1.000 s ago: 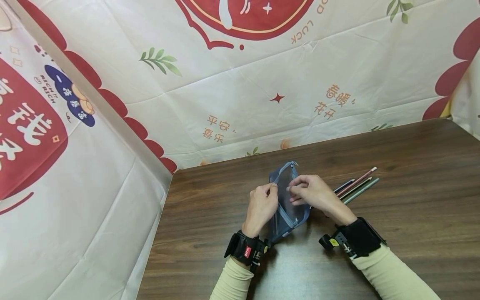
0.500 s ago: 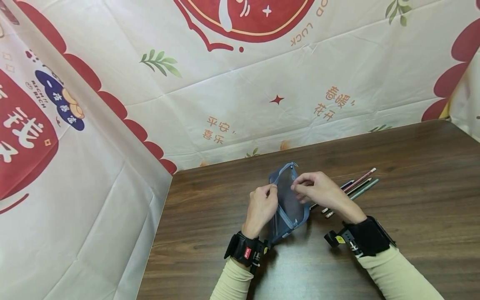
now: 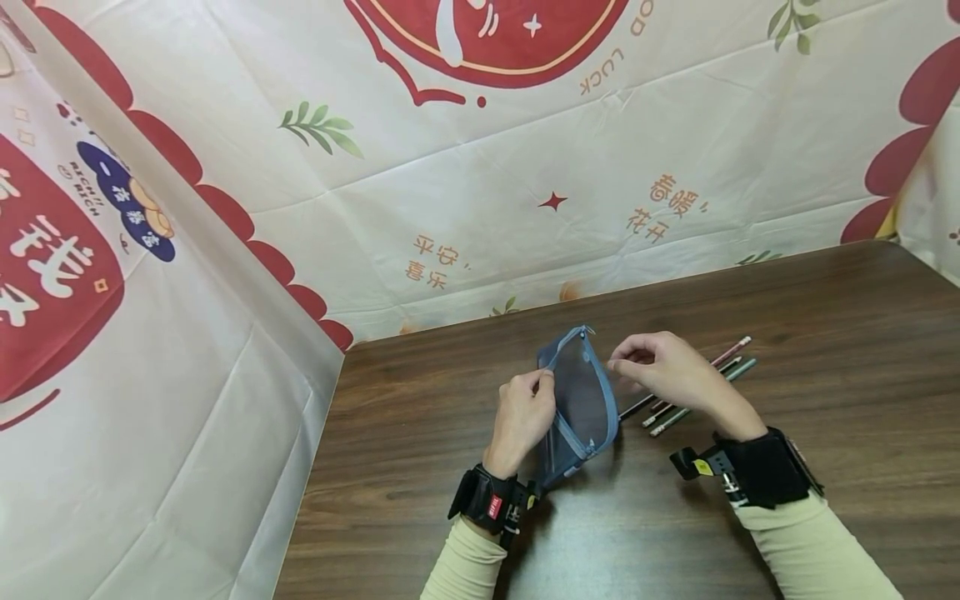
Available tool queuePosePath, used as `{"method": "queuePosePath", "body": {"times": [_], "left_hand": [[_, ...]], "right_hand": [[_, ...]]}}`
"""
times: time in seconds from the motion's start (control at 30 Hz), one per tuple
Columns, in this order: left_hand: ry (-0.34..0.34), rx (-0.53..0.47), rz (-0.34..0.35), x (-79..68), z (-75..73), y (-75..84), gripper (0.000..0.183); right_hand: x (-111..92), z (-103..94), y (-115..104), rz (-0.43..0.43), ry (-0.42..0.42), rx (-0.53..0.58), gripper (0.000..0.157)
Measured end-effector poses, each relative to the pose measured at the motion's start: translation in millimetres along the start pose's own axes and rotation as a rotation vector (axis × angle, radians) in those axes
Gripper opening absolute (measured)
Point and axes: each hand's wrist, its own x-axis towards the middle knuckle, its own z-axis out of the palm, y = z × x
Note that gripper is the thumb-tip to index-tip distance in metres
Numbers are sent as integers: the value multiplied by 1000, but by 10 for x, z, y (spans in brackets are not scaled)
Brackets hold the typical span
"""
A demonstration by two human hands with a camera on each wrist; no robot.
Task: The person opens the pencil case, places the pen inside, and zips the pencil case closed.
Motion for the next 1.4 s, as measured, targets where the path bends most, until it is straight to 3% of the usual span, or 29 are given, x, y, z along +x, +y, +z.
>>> {"method": "queuePosePath", "body": {"times": [0.3,0.53,1.1,1.4], "left_hand": [[1,2,-7,-1,6,-12,40],[12,19,-7,9,7,-11,40],[-5,16,-40,7,7,-2,30],[-13,15,2,11,24,-16,34]], "right_hand": [[-64,-166,127,-27,105,-226,14],[-82,-246,222,-59,105,-326,9],[-113,-398,373,-2,45,-374,10],[-109,-416,447,55,-4,-346,13]]}}
